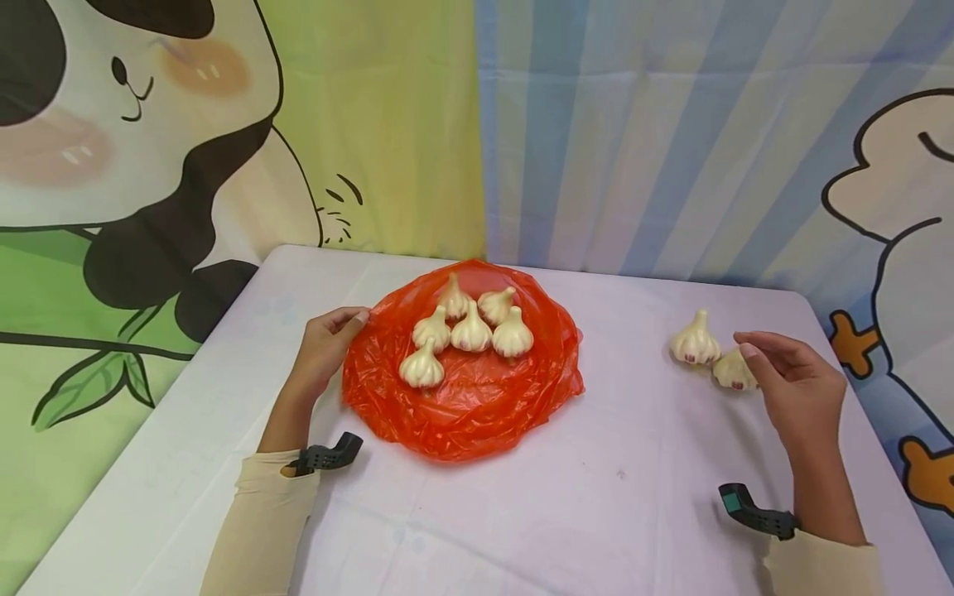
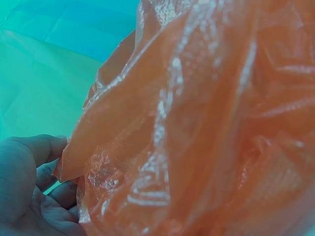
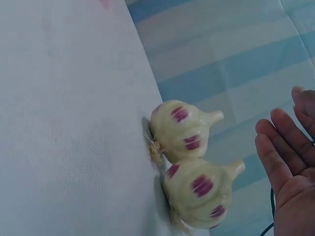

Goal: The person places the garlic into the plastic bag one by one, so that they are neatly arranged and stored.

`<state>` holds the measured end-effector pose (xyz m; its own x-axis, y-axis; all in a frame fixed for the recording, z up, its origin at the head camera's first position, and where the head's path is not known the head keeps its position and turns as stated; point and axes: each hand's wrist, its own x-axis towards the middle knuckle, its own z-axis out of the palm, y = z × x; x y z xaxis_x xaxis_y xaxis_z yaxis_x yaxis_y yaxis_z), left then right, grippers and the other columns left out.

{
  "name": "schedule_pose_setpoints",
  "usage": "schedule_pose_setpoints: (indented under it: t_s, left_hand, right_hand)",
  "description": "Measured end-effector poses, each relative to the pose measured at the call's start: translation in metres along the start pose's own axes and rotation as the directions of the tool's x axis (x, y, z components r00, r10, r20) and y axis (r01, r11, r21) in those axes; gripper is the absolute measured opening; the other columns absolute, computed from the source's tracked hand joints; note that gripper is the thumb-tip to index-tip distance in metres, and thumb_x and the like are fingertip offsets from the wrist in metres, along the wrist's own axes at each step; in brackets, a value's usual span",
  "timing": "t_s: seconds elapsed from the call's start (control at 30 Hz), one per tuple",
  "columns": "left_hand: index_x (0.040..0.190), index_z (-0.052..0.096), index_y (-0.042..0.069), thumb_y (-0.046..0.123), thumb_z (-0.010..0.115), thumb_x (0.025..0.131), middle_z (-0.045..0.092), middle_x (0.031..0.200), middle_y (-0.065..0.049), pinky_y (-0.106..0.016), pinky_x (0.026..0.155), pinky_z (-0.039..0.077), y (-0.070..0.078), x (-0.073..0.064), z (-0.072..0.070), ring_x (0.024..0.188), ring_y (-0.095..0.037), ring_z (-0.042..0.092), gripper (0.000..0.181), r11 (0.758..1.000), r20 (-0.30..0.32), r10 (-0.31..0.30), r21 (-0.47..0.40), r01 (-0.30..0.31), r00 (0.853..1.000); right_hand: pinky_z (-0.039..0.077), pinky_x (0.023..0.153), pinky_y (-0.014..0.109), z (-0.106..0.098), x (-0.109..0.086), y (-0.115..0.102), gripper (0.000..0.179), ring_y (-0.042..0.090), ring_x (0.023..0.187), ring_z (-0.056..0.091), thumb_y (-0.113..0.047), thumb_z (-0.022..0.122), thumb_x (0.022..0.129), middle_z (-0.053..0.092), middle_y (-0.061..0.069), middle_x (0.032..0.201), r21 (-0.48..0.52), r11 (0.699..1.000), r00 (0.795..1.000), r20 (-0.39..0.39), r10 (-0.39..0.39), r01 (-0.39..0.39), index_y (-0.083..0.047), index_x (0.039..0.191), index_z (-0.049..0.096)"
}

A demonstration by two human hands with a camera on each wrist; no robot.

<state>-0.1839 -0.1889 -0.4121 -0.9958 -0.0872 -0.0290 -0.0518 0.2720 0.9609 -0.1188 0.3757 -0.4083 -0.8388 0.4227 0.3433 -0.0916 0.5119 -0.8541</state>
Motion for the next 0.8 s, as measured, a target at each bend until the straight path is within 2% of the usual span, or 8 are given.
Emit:
schedule_pose_setpoints:
  t_s: [0.23,0.33,0.4,0.57,0.67,0.8]
  left_hand:
    - [0.118,0.068,0.007,0.036,0.06,0.097,0.066,0.108,-0.009,-0.024,0.08,0.052,0.001,0.0,-0.001,0.097,-0.022,0.06,0.037,1.0,-0.005,0.001,0.002,-0.001,1.0]
    - [0.118,0.068,0.006,0.035,0.06,0.097,0.066,0.108,-0.009,-0.024,0.08,0.052,0.001,0.0,-0.001,0.096,-0.022,0.059,0.036,1.0,-0.008,0.01,0.002,-0.01,1.0]
    - [0.118,0.068,0.006,0.035,0.061,0.097,0.066,0.108,-0.01,-0.024,0.08,0.051,0.001,0.0,0.0,0.097,-0.022,0.059,0.036,1.0,-0.004,0.018,0.0,-0.018,1.0]
    - [0.117,0.068,0.006,0.036,0.061,0.097,0.066,0.108,-0.01,-0.025,0.08,0.052,0.0,0.0,0.0,0.097,-0.022,0.06,0.037,1.0,0.002,0.023,-0.009,-0.023,1.0]
    - [0.117,0.068,0.006,0.036,0.061,0.097,0.066,0.107,-0.009,-0.026,0.08,0.052,0.0,-0.001,-0.001,0.096,-0.022,0.06,0.037,1.0,-0.001,0.013,-0.008,-0.013,1.0]
    - [0.117,0.068,0.006,0.036,0.061,0.097,0.066,0.108,-0.009,-0.026,0.081,0.052,-0.001,-0.001,-0.001,0.097,-0.022,0.06,0.037,1.0,0.002,0.012,-0.01,-0.012,1.0]
  right_hand:
    - [0.042,0.089,0.01,-0.008,0.002,0.011,0.028,0.003,0.102,0.057,-0.012,0.067,0.092,0.069,-0.004,0.116,-0.034,0.995,0.995,-0.049,0.091,-0.093,-0.01,0.12,0.07]
    - [0.042,0.089,0.01,-0.01,0.002,0.018,0.027,0.002,0.101,0.059,-0.012,0.065,0.093,0.068,-0.003,0.116,0.006,0.992,0.99,-0.063,0.129,-0.129,-0.009,0.12,0.069]
    - [0.043,0.088,0.01,-0.012,0.001,0.024,0.027,0.001,0.1,0.06,-0.008,0.064,0.094,0.069,-0.003,0.115,0.028,0.992,0.989,-0.078,0.124,-0.122,-0.009,0.119,0.069]
    - [0.045,0.085,0.01,-0.016,0.001,0.036,0.026,0.0,0.098,0.062,-0.003,0.062,0.094,0.069,0.0,0.114,0.049,0.998,0.992,-0.112,0.052,-0.047,-0.004,0.119,0.069]
    - [0.045,0.082,0.009,-0.017,0.004,0.041,0.025,0.002,0.098,0.063,-0.008,0.064,0.093,0.069,0.001,0.114,0.112,0.989,0.987,-0.115,0.112,-0.099,-0.005,0.118,0.069]
    - [0.044,0.083,0.009,-0.02,0.008,0.046,0.027,0.003,0.1,0.062,-0.013,0.066,0.092,0.068,-0.002,0.116,0.195,0.961,0.965,-0.139,0.224,-0.195,-0.005,0.117,0.07]
